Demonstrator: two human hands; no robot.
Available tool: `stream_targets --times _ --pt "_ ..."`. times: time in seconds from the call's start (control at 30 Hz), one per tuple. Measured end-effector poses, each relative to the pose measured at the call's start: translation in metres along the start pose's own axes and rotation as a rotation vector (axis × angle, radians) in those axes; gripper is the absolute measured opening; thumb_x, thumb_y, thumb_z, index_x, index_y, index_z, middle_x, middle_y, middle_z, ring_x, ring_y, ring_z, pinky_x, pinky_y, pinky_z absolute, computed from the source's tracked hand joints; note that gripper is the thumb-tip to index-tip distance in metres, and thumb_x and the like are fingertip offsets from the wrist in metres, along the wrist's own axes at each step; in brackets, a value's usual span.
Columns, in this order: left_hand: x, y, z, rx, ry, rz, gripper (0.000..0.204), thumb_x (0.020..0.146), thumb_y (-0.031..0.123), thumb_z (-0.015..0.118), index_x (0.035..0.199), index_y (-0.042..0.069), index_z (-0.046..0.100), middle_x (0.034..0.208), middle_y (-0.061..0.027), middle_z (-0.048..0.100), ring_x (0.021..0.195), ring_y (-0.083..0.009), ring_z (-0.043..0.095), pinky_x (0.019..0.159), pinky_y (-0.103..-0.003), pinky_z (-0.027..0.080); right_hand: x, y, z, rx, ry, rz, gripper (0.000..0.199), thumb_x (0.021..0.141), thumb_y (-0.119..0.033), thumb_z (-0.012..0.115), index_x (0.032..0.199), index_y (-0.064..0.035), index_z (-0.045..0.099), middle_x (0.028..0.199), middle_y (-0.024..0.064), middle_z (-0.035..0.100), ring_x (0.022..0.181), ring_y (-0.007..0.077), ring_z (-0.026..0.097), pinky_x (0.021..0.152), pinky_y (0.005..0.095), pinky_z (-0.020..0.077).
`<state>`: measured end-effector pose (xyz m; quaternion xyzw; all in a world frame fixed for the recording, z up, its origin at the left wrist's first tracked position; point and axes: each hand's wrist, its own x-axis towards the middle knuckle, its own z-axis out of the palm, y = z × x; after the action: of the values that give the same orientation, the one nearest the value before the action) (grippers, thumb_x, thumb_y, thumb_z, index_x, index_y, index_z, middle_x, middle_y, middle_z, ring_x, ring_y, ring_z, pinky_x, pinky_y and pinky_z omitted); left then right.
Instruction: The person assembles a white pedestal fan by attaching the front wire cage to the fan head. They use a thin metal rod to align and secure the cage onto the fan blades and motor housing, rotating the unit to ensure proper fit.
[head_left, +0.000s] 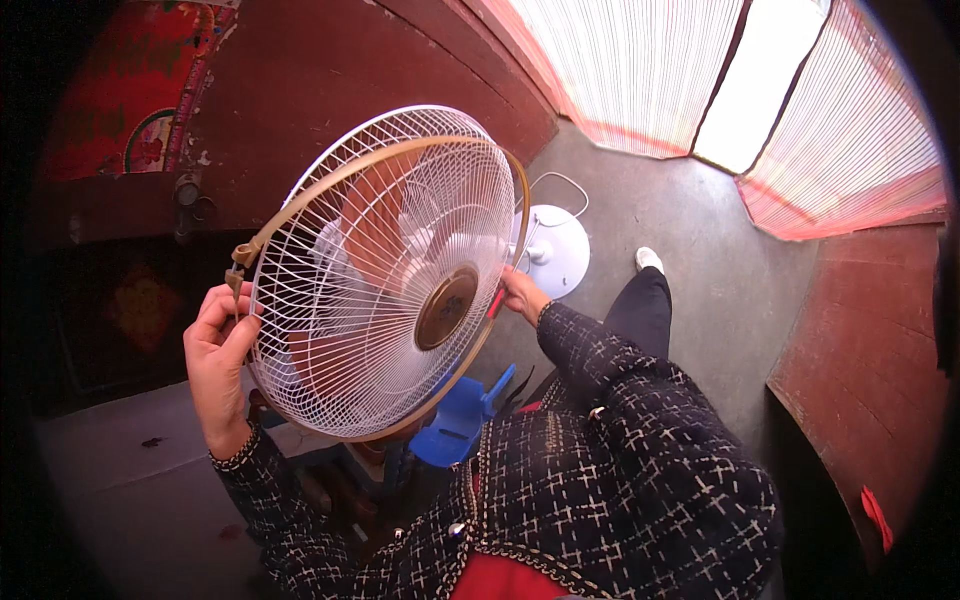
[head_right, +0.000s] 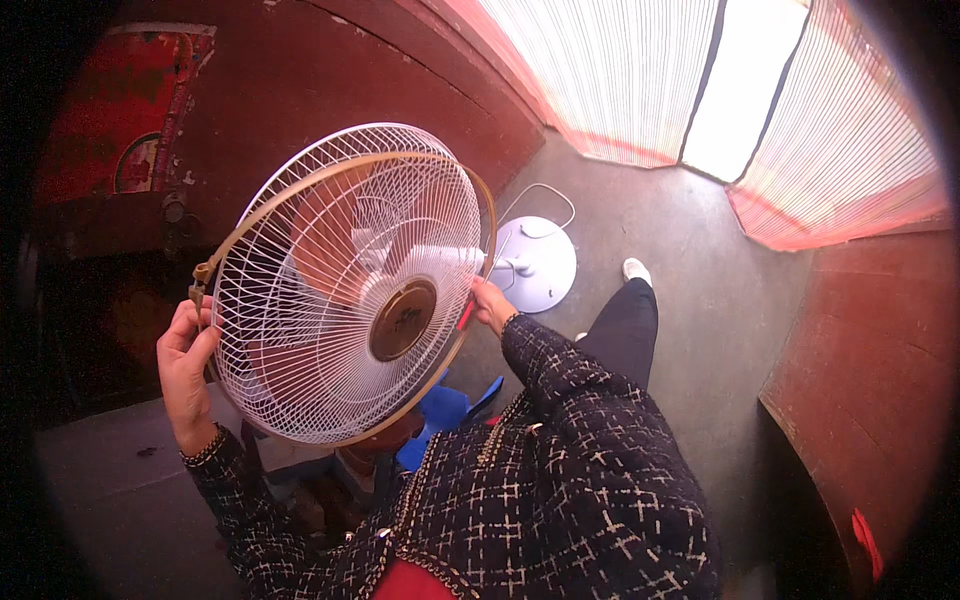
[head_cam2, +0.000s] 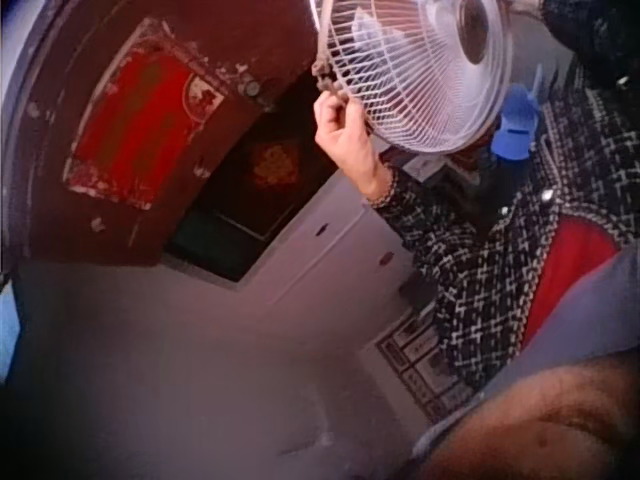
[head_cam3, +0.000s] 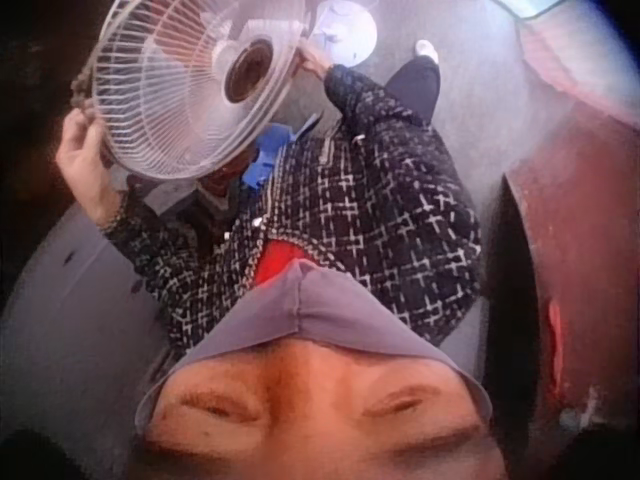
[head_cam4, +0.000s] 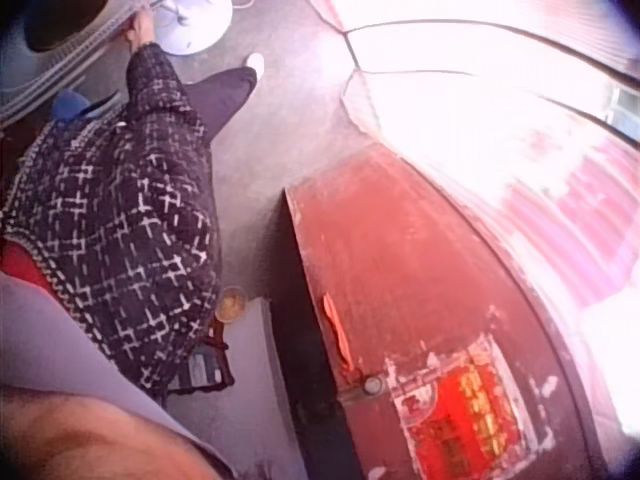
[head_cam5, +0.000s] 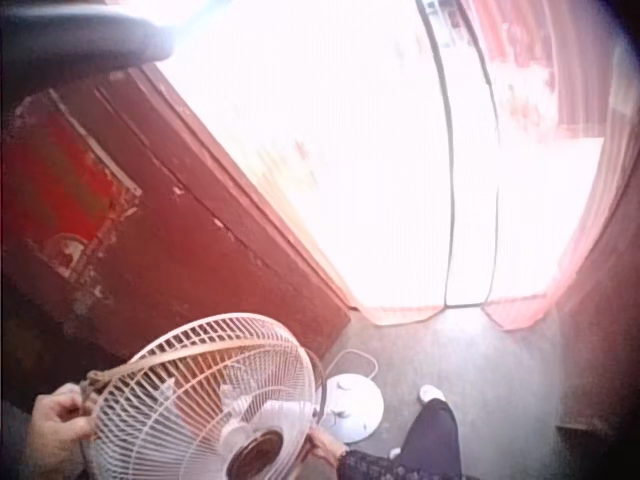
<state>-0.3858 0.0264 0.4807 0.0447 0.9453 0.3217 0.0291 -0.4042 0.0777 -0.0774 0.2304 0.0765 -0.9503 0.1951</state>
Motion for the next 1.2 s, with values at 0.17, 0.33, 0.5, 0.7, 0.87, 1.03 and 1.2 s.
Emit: stream_targets --times 0.17,0.33,0.5,0.7,0.87,1.03,1.2 --pt "-0.004 0.002 0.004 0.006 0.022 0.0 0.006 0.083 -0.003 0.056 0.083 -0.003 0.062 0.097 0.001 0.052 0.091 -0.0072 0.051 0.085 -0.022 0.039 -0.014 -0.013 0.014 -0.084 0.093 -0.016 0.017 0.094 -0.011 0.053 0.103 -0.0029 0.065 0.098 0.0076 0.069 0.086 0.0201 0.066 0.078 0.0355 0.0539" --pt "-0.002 -0.001 0.001 -0.057 0.026 0.014 0.005 0.081 -0.008 0.055 0.083 -0.006 0.059 0.098 -0.001 0.051 0.093 -0.0083 0.05 0.081 -0.02 0.039 -0.005 -0.01 -0.006 -0.216 0.034 -0.118 0.02 0.089 -0.001 0.052 0.103 -0.0027 0.065 0.089 0.004 0.067 0.073 0.0142 0.06 0.065 0.0291 0.0485" --pt "-0.005 0.001 -0.002 -0.006 0.019 -0.003 0.004 0.081 -0.006 0.055 0.083 -0.005 0.058 0.093 -0.0001 0.049 0.089 -0.0078 0.049 0.083 -0.021 0.039 -0.024 -0.023 0.009 -0.494 0.085 -0.169 0.017 0.088 -0.003 0.052 0.096 -0.002 0.067 0.078 0.0005 0.062 0.063 0.0094 0.051 0.056 0.0254 0.041" --pt "-0.008 0.006 0.002 -0.02 0.032 -0.011 0.003 0.081 -0.008 0.055 0.081 -0.005 0.056 0.092 -0.0015 0.046 0.095 -0.0104 0.048 0.087 -0.022 0.037 -0.035 -0.029 0.024 -0.622 0.2 -0.249 0.013 0.09 -0.009 0.055 0.088 -0.0017 0.066 0.076 -0.0001 0.06 0.066 0.0092 0.052 0.058 0.0274 0.041" --pt "-0.008 0.007 0.002 -0.022 0.028 -0.037 0.003 0.082 -0.007 0.056 0.082 -0.004 0.057 0.094 -0.0016 0.048 0.095 -0.0104 0.049 0.088 -0.023 0.037 -0.038 -0.033 0.021 -0.633 0.161 -0.251 0.014 0.09 -0.009 0.055 0.086 -0.0014 0.065 0.076 0.0001 0.06 0.069 0.0106 0.054 0.06 0.028 0.0424" --pt "-0.012 0.004 0.002 -0.032 0.018 -0.032 0.004 0.081 -0.006 0.057 0.085 -0.006 0.058 0.1 -0.0037 0.052 0.096 -0.012 0.051 0.09 -0.025 0.038 -0.033 -0.023 -0.001 -0.705 0.11 -0.277 0.017 0.087 -0.009 0.057 0.093 -0.0014 0.071 0.074 -0.0002 0.063 0.06 0.0094 0.053 0.053 0.0259 0.0424" --pt "-0.004 0.011 0.0 -0.052 0.0 -0.006 0.013 0.081 -0.005 0.062 0.094 -0.008 0.062 0.108 -0.001 0.053 0.092 -0.0073 0.059 0.082 -0.021 0.044 -0.015 -0.03 0.0 -0.609 0.111 -0.136 0.017 0.088 -0.009 0.052 0.091 -0.0041 0.068 0.073 0.0017 0.061 0.062 0.0122 0.055 0.053 0.0272 0.0405"
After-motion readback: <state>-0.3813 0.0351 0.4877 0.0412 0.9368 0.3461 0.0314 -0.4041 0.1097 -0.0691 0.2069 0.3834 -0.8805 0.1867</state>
